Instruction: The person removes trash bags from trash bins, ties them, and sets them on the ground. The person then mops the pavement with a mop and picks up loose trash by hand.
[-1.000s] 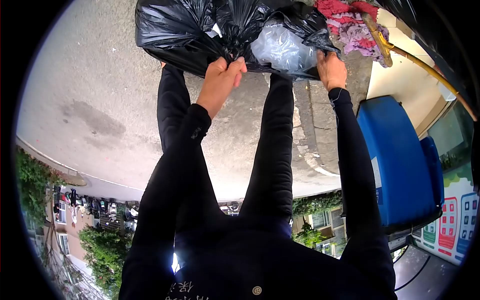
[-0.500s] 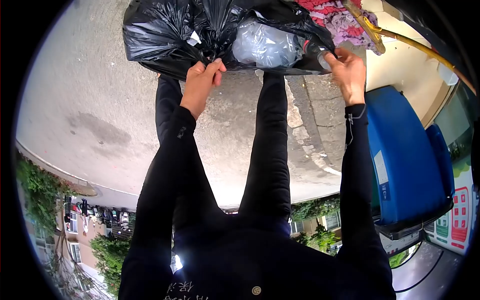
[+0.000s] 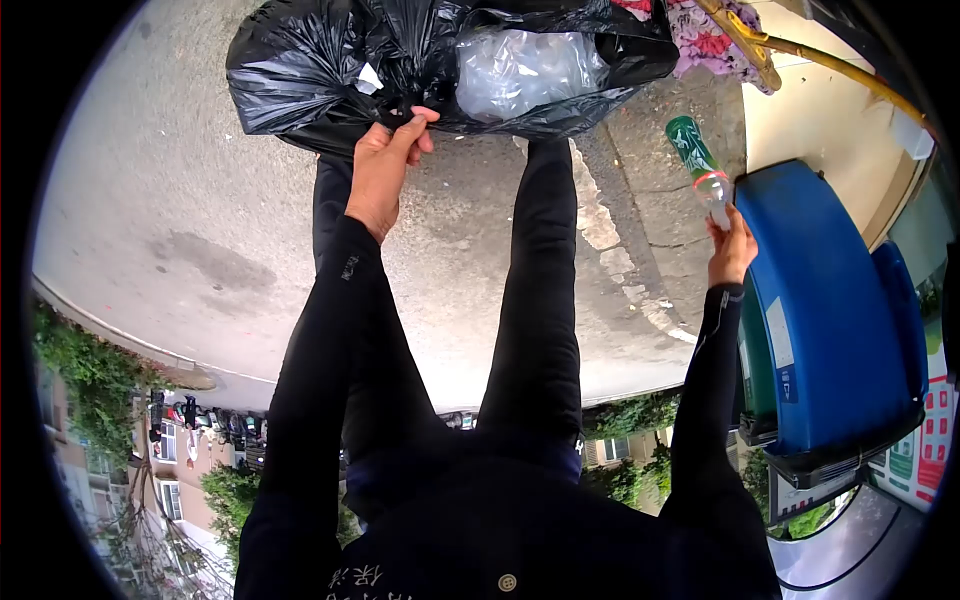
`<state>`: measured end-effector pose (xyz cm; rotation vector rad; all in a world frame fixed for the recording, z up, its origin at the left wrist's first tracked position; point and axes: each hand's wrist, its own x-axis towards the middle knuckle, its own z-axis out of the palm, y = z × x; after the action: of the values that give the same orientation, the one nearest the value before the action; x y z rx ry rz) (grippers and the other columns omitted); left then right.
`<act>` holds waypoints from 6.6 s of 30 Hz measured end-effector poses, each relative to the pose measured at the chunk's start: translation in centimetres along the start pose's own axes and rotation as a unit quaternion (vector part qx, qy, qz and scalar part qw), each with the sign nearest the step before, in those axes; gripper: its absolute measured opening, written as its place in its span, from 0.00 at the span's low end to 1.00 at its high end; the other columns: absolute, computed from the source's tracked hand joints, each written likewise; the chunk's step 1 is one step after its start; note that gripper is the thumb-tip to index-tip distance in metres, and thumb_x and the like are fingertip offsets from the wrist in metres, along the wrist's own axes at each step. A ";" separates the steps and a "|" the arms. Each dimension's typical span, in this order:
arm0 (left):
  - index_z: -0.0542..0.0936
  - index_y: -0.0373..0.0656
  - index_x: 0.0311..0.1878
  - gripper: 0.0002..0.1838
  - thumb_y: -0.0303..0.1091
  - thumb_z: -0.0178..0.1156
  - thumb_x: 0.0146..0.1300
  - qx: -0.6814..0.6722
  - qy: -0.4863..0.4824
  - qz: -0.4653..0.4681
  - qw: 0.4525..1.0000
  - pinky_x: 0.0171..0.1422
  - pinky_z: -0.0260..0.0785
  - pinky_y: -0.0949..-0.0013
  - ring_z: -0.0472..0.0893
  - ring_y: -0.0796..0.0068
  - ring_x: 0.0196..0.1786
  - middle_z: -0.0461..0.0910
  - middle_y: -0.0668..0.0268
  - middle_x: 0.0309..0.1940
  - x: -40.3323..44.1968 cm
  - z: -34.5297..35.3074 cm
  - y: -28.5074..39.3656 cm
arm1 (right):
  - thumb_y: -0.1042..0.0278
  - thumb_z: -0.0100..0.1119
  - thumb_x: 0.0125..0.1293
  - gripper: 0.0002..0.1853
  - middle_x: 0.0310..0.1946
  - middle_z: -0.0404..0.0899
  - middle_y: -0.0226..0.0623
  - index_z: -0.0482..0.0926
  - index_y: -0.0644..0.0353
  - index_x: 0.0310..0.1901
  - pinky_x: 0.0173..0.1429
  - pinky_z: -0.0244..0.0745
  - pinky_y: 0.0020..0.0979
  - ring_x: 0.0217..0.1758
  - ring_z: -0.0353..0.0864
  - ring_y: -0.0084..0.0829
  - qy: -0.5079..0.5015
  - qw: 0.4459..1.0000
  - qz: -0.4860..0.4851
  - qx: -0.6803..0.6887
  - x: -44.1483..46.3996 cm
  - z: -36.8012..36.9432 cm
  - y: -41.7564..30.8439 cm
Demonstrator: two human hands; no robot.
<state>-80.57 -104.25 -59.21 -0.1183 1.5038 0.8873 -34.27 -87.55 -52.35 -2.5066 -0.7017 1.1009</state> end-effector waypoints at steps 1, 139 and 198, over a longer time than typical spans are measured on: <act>0.84 0.44 0.45 0.10 0.35 0.55 0.72 -0.006 0.013 0.001 1.000 0.37 0.58 0.80 0.69 0.87 0.31 0.76 0.77 0.28 0.0 -0.1 -0.2 | 0.67 0.70 0.57 0.15 0.32 0.83 0.39 0.81 0.70 0.39 0.28 0.79 0.25 0.23 0.82 0.31 0.031 0.999 -0.002 -0.024 2.6 0.7 1.1; 0.77 0.33 0.60 0.25 0.28 0.50 0.58 0.061 -0.129 -0.049 0.989 0.71 0.56 0.70 0.71 0.73 0.58 0.73 0.65 0.60 -9.0 6.0 7.6 | 0.66 0.66 0.61 0.12 0.31 0.85 0.39 0.77 0.66 0.39 0.35 0.77 0.27 0.32 0.84 0.24 -0.440 0.852 0.212 0.187 -20.1 23.4 -2.9; 0.79 0.38 0.47 0.09 0.29 0.58 0.66 0.175 0.049 -0.025 0.983 0.43 0.63 0.80 0.69 0.86 0.36 0.76 0.75 0.34 5.2 1.6 1.9 | 0.75 0.74 0.48 0.13 0.31 0.87 0.39 0.83 0.67 0.36 0.40 0.79 0.29 0.33 0.86 0.29 -0.250 0.965 -0.076 -0.029 -17.5 34.6 3.0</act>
<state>-81.22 -99.75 -62.74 0.0592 1.7186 0.5722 -69.52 -96.68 -65.89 -2.1794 -1.0501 1.6936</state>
